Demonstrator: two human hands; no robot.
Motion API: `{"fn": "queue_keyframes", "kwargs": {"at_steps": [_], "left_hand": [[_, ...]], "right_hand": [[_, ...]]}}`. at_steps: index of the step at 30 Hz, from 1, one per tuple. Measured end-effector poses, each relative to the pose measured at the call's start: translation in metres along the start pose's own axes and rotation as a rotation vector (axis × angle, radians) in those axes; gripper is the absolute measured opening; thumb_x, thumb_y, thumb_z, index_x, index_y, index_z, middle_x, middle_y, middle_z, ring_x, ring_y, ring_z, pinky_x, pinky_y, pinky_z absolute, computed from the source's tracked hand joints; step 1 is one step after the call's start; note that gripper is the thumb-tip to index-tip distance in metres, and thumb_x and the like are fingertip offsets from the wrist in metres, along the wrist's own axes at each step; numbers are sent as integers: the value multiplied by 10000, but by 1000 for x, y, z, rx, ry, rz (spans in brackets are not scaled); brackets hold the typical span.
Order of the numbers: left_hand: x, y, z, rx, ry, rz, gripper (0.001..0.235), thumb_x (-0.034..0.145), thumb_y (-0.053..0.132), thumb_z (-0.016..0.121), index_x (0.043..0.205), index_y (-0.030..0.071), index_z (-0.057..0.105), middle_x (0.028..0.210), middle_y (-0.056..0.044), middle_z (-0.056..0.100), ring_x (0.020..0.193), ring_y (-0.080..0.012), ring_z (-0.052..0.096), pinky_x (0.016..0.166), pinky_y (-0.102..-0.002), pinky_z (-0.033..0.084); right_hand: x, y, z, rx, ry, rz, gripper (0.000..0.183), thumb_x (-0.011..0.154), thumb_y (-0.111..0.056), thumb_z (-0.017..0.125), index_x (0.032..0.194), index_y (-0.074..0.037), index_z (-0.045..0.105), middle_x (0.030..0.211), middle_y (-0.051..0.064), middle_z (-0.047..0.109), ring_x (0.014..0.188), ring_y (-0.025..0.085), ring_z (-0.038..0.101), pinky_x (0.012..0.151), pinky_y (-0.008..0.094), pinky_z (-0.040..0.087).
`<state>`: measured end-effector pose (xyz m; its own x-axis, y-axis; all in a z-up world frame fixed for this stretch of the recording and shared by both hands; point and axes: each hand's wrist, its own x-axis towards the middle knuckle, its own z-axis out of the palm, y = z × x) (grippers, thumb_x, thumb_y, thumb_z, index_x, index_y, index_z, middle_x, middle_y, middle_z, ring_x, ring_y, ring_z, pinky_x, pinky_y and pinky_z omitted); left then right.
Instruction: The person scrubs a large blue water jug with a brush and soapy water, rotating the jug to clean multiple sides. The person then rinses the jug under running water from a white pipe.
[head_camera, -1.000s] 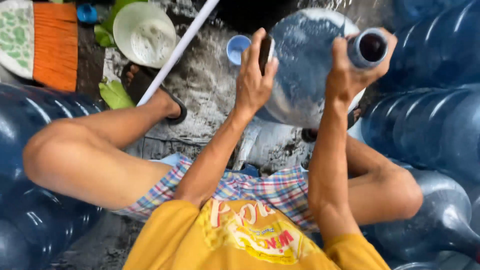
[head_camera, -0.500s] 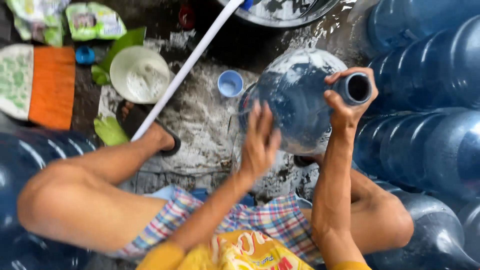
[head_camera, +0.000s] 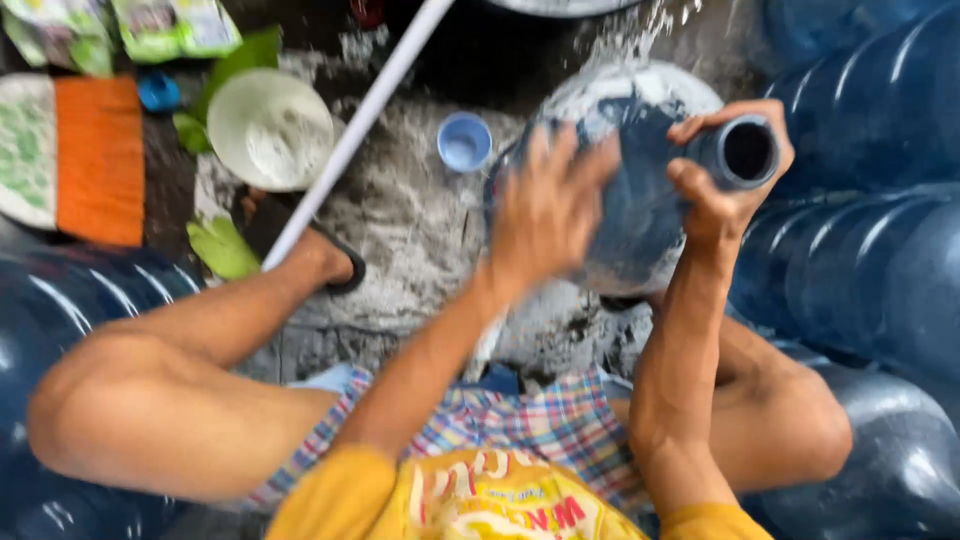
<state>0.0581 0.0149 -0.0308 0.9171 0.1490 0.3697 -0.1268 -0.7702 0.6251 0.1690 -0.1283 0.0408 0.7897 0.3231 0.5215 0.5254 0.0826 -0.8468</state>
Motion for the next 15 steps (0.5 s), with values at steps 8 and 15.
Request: {"fn": "queue_keyframes", "kwargs": {"at_steps": [8,15], "left_hand": [[-5,48,-31,-76,-190,-49,676,880,258,639,1457,296,289,1554,-110,265,1450,-385,258,1038,-736,273],[58,-16,2,-351,-123,-375,544,885,430,491,1390,429,287,1294,-39,572,1157,-324,591,844,-431,490]], "right_hand": [[5,-23,11,-44,23,83,319,733,-136,713,948,-16,510,821,128,574,792,252,610,779,350,522],[3,-19,9,-38,-14,-41,340,771,-167,710,972,-11,485,816,148,552,783,275,608,750,374,499]]}}
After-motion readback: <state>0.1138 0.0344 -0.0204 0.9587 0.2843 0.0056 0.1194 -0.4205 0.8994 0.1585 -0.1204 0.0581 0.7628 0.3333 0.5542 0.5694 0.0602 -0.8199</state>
